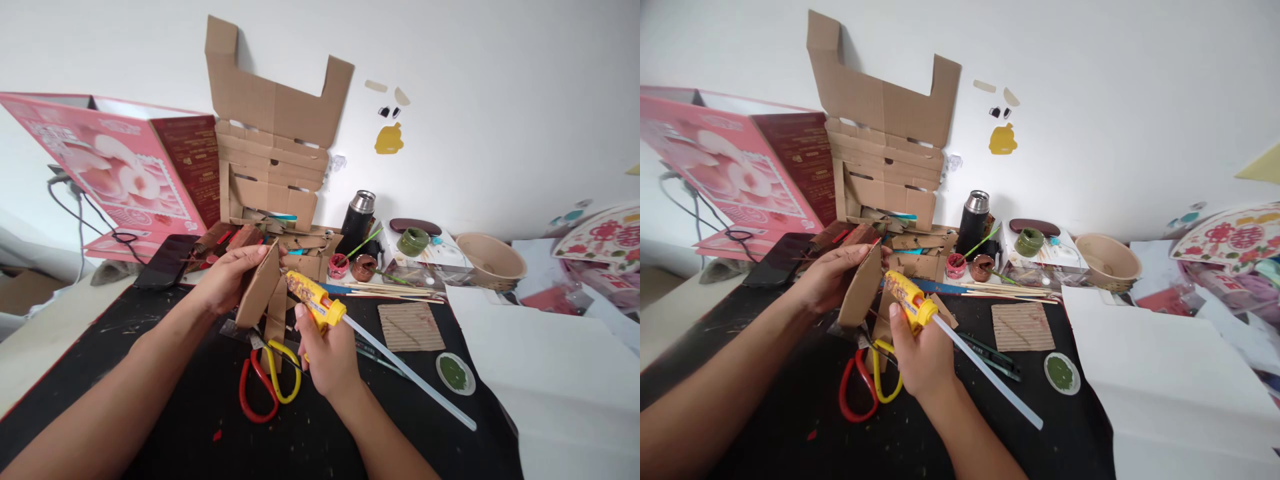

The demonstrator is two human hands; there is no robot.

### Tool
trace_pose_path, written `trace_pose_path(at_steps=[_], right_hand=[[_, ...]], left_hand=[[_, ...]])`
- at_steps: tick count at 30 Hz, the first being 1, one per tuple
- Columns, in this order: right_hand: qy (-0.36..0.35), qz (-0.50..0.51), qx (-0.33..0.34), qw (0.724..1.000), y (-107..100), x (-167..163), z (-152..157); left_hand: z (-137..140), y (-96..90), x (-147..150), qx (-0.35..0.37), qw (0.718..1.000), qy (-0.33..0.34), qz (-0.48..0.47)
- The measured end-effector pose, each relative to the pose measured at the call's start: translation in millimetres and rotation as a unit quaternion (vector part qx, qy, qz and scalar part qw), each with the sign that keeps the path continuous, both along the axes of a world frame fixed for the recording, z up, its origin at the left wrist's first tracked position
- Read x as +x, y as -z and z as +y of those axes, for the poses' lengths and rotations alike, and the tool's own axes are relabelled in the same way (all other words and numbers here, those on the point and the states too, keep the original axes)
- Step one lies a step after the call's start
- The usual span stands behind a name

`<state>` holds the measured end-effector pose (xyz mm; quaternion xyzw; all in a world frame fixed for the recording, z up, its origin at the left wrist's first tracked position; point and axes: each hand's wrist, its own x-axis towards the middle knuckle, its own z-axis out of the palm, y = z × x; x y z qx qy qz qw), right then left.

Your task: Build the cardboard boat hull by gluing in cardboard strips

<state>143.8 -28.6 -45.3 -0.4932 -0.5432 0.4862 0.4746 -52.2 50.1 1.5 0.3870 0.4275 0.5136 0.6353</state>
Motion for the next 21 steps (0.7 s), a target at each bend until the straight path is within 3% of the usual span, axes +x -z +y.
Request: trace_pose_path(at_steps=[21], right_hand=[[0.001, -0.045, 0.034, 0.998, -2.7, 0.3, -0.4]], left_hand=[[0.2, 1.5, -0.3, -0.012, 1.0, 0.004, -0.01]])
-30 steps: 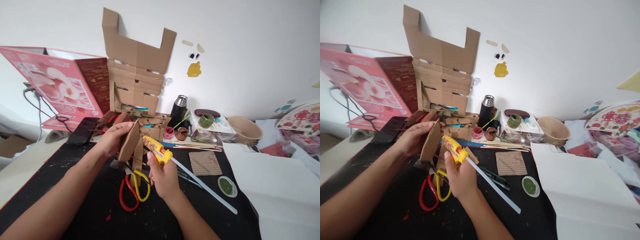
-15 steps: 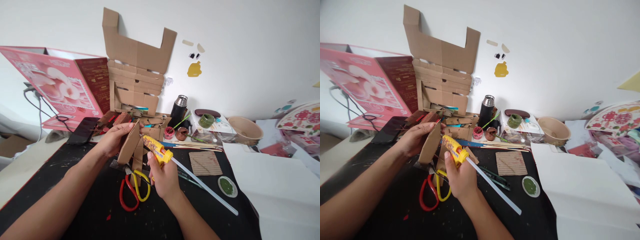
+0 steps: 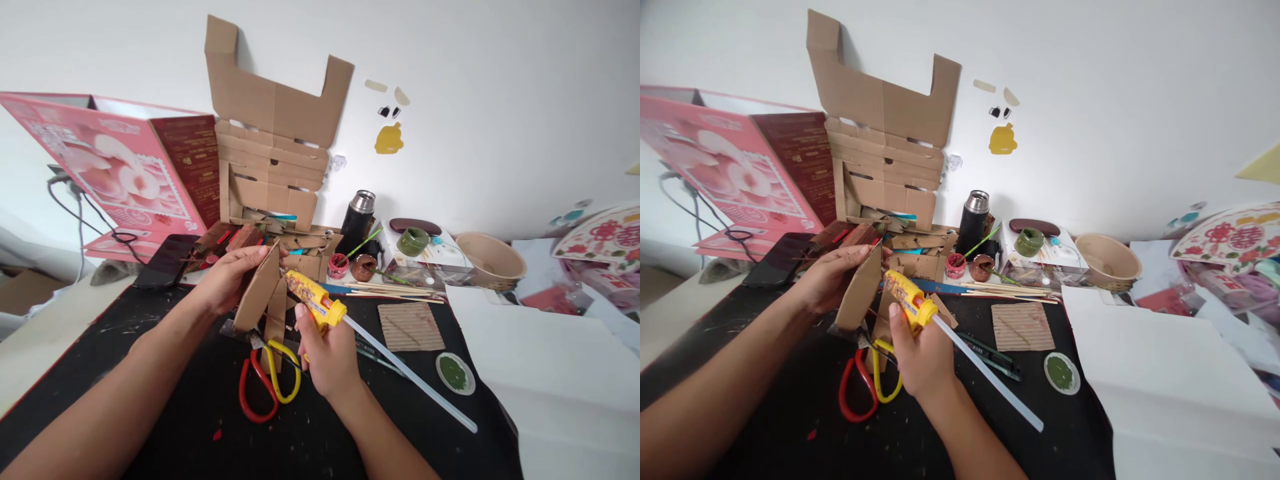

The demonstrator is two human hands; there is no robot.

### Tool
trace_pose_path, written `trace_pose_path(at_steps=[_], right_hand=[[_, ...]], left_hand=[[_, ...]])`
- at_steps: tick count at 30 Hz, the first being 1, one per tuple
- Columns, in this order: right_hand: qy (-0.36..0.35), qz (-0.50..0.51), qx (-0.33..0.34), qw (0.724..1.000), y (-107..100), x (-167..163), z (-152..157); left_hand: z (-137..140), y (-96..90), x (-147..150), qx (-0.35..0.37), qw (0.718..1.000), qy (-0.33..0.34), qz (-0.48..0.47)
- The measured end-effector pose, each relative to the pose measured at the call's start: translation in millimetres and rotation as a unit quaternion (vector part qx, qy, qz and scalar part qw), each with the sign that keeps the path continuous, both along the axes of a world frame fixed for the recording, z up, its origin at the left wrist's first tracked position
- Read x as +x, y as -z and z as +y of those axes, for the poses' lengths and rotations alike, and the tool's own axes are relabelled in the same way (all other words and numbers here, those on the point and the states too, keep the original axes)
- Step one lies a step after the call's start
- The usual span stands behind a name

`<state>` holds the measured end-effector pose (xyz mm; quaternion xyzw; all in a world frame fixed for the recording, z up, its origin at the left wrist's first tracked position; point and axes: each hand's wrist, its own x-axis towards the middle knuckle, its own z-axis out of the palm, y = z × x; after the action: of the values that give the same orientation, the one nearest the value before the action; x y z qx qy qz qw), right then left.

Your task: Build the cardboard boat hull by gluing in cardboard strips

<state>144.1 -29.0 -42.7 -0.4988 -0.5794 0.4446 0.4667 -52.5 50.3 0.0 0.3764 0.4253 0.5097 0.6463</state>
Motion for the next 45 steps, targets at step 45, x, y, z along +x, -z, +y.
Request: trace_pose_path(at_steps=[45], right_hand=[[0.015, 0.0, -0.001, 1.0, 2.4, -1.0, 1.0]], left_hand=[[-0.6, 4.6, 1.2, 0.005, 1.0, 0.027, -0.013]])
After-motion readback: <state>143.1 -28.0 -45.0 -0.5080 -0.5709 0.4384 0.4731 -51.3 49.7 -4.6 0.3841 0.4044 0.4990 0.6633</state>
